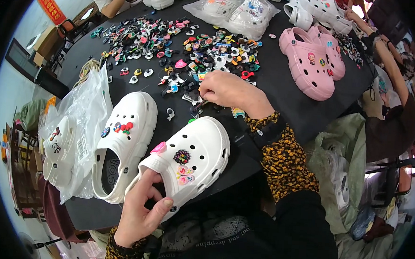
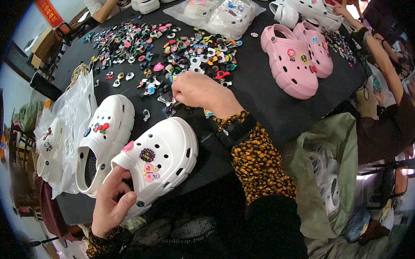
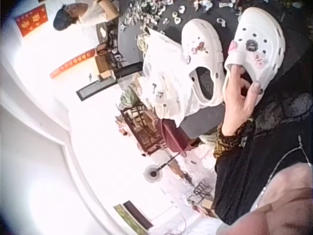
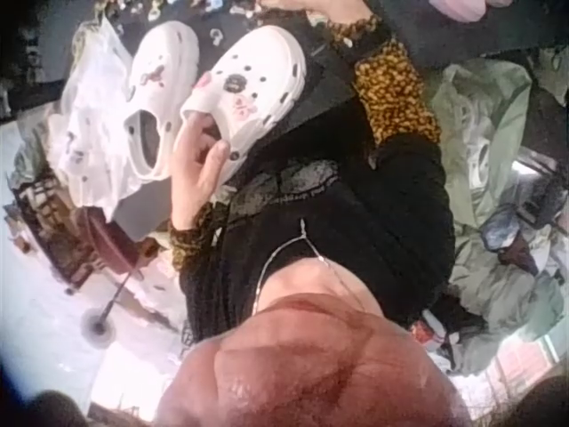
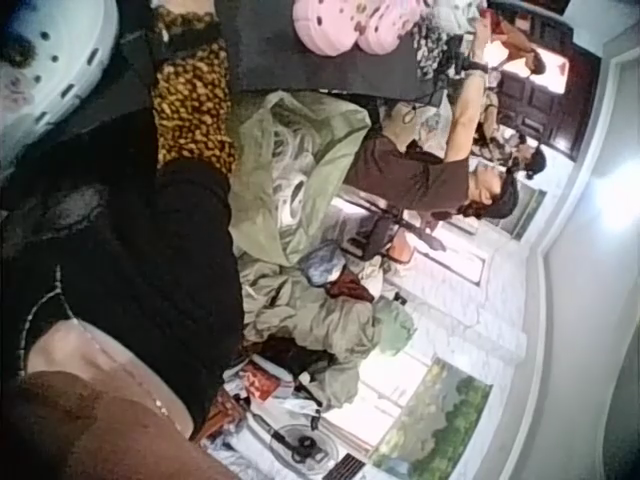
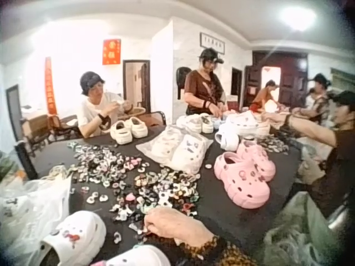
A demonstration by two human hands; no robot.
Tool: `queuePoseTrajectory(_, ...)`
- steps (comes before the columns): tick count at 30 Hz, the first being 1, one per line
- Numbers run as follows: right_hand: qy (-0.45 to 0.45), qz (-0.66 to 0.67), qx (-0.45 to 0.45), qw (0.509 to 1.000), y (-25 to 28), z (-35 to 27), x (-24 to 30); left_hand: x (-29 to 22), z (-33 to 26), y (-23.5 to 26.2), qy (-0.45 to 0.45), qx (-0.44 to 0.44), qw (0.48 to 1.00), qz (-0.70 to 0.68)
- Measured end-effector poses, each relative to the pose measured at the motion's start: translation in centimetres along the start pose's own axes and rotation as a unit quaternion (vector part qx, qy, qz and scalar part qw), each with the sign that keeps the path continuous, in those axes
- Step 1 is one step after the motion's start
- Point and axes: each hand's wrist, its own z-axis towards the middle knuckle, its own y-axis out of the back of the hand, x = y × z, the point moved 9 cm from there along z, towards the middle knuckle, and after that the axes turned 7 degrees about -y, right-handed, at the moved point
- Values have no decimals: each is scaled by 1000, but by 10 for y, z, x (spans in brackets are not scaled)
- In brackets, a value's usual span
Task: The recorder is attaching decorative charms to rubber clogs at a manufacturing table.
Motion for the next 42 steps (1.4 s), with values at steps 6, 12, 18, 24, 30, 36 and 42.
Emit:
queuePoseTrajectory(6, 1, -8, -140, 990, 22, -2, -9, 0, 1, 1, -13, -1, 1000, 3)
queuePoseTrajectory(12, -11, -5, -182, 983, 32, -6, -20, 6, -1, 4, 4, -17, 999, -29)
queuePoseTrajectory(18, 10, 37, -161, 986, 34, -6, -17, 3, 1, 3, 9, -19, 999, -33)
queuePoseTrajectory(24, -22, 57, -24, 998, 11, -6, -5, 5, 0, 5, 8, -29, 999, -36)
queuePoseTrajectory(30, -29, 57, -40, 997, 11, -2, -21, 5, 0, 5, 5, -32, 998, -45)
queuePoseTrajectory(36, -63, 145, -76, 985, 30, -4, -17, 7, -2, 7, 1, -36, 999, -27)
queuePoseTrajectory(42, -58, 355, -17, 933, 27, -6, -1, 5, 2, 6, 15, -18, 1000, -18)
